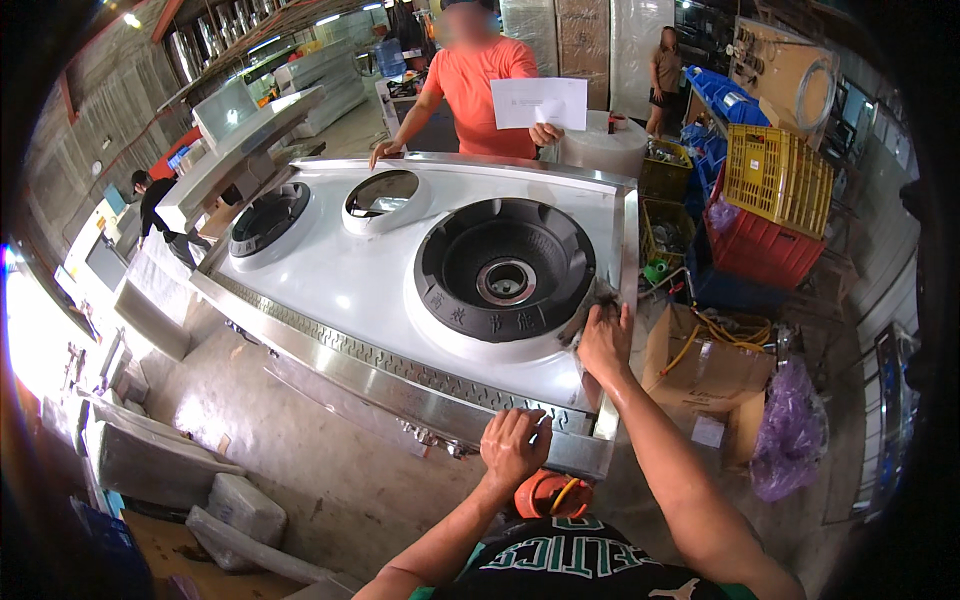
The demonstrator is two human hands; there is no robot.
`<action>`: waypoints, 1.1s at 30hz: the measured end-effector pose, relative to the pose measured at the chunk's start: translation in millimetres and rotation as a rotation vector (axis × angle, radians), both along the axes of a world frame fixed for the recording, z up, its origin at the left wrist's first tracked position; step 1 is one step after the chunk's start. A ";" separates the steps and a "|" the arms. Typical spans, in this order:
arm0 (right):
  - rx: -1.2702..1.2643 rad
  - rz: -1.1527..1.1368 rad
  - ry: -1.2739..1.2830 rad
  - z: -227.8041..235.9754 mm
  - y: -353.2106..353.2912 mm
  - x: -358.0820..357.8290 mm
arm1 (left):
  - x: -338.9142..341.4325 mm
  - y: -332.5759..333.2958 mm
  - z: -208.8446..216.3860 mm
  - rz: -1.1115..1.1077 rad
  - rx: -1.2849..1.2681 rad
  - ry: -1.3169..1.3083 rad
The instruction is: The person walks through a warehouse, picks up a hose, and then cleans a stainless steel gas stove with a cloth. They wipe the top surface and sides of the stove, then place a metal bowl on one of the burners.
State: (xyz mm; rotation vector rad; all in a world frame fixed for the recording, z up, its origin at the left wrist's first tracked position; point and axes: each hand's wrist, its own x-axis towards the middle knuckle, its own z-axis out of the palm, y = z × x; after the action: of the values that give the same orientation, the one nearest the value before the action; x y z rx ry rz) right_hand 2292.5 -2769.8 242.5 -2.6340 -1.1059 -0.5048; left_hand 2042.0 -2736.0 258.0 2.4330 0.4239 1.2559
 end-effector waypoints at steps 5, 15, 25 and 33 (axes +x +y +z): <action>-0.056 -0.011 -0.011 0.8 -0.6 0.1 | -0.2 -0.5 0.4 -0.002 -0.007 -0.015; -0.004 -0.011 0.010 3.0 -1.7 -1.7 | -0.4 -1.8 -2.2 0.017 -0.001 -0.009; 0.008 0.000 0.019 7.1 -3.2 -4.4 | -0.9 -2.6 -3.3 0.027 -0.023 0.014; 0.029 0.001 0.027 -1.5 -1.4 1.6 | -1.1 -3.4 0.5 0.026 -0.021 0.014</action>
State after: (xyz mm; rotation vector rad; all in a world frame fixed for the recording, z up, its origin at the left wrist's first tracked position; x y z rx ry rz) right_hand 2294.1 -2771.2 241.0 -2.6072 -1.0832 -0.4796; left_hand 2040.8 -2739.4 258.5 2.4272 0.4716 1.2401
